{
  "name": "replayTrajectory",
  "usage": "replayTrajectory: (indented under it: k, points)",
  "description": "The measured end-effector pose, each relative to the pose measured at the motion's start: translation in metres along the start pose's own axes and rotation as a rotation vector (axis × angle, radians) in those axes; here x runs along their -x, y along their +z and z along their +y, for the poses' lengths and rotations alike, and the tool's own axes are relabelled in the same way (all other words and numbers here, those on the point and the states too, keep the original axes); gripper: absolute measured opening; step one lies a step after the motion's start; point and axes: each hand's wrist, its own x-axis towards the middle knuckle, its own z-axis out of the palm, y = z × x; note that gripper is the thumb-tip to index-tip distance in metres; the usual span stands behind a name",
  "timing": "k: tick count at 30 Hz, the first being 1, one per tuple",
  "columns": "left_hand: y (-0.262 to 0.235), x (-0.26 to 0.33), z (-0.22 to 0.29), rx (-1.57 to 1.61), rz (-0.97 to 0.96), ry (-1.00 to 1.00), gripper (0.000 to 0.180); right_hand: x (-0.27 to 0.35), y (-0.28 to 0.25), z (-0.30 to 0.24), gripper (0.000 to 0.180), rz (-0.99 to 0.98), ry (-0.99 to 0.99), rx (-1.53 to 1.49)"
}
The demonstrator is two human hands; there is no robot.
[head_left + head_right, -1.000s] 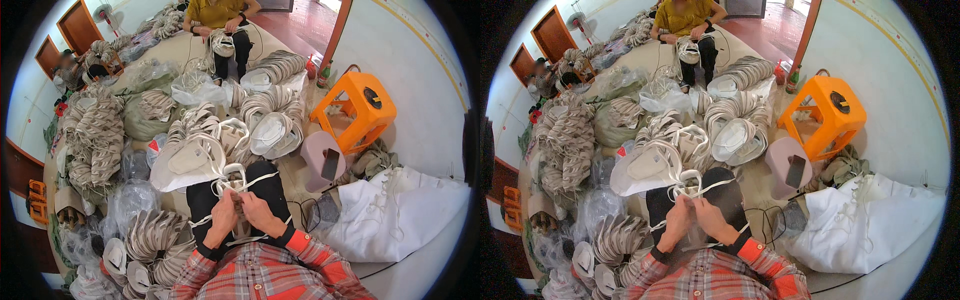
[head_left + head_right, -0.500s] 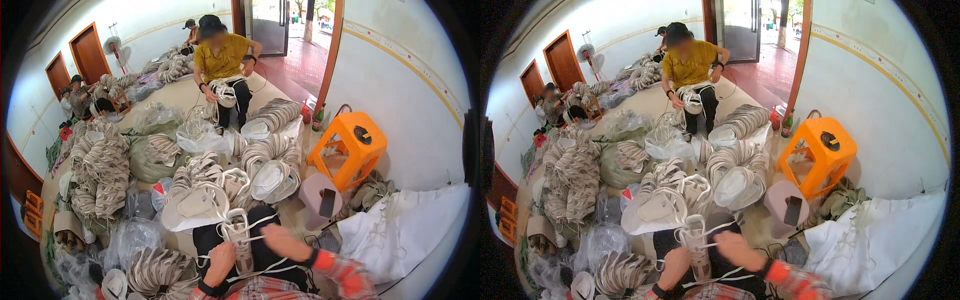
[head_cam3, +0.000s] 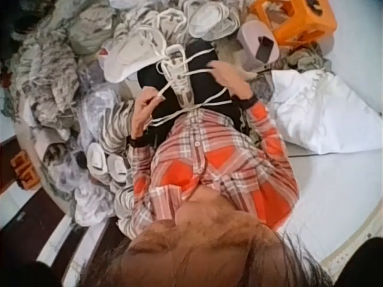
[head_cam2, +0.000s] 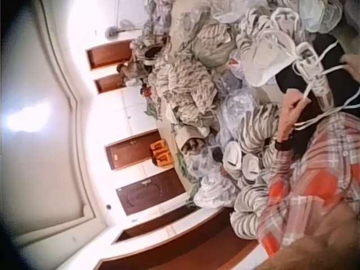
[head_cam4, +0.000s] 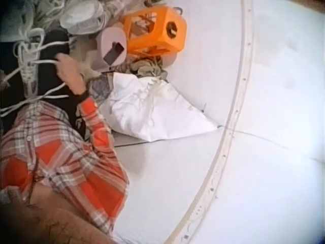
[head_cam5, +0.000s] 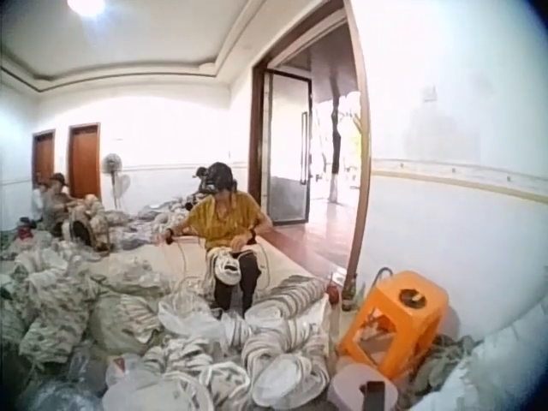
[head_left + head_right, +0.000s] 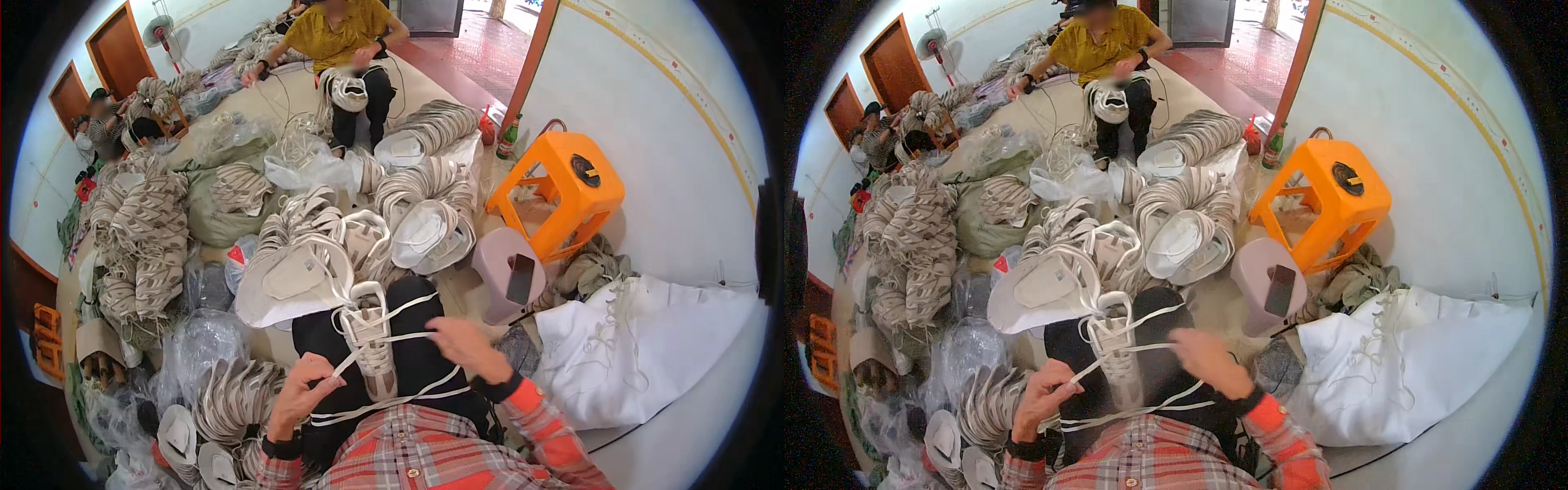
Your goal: The recorder is lacing white shoes while sitting on the floor in a shoe manufacturing facility.
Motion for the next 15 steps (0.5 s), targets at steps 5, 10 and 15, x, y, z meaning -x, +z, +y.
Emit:
replayTrajectory:
  k: [5,10,15]
  points:
    - [0.006,0.001,0.0,-0.001,-0.008,-0.004,0.007,-0.065,0.009,-0.05,0.021,-0.534,0.396,-0.425]
    - [0.013,0.001,-0.007,-0.441,-0.028,-0.153,0.018,-0.043,-0.003,-0.031,0.027,-0.667,0.423,-0.35]
    - [0.016,-0.011,-0.004,-0.108,0.087,-0.162,0.03,0.042,-0.095,0.099,0.023,-0.034,0.452,0.563]
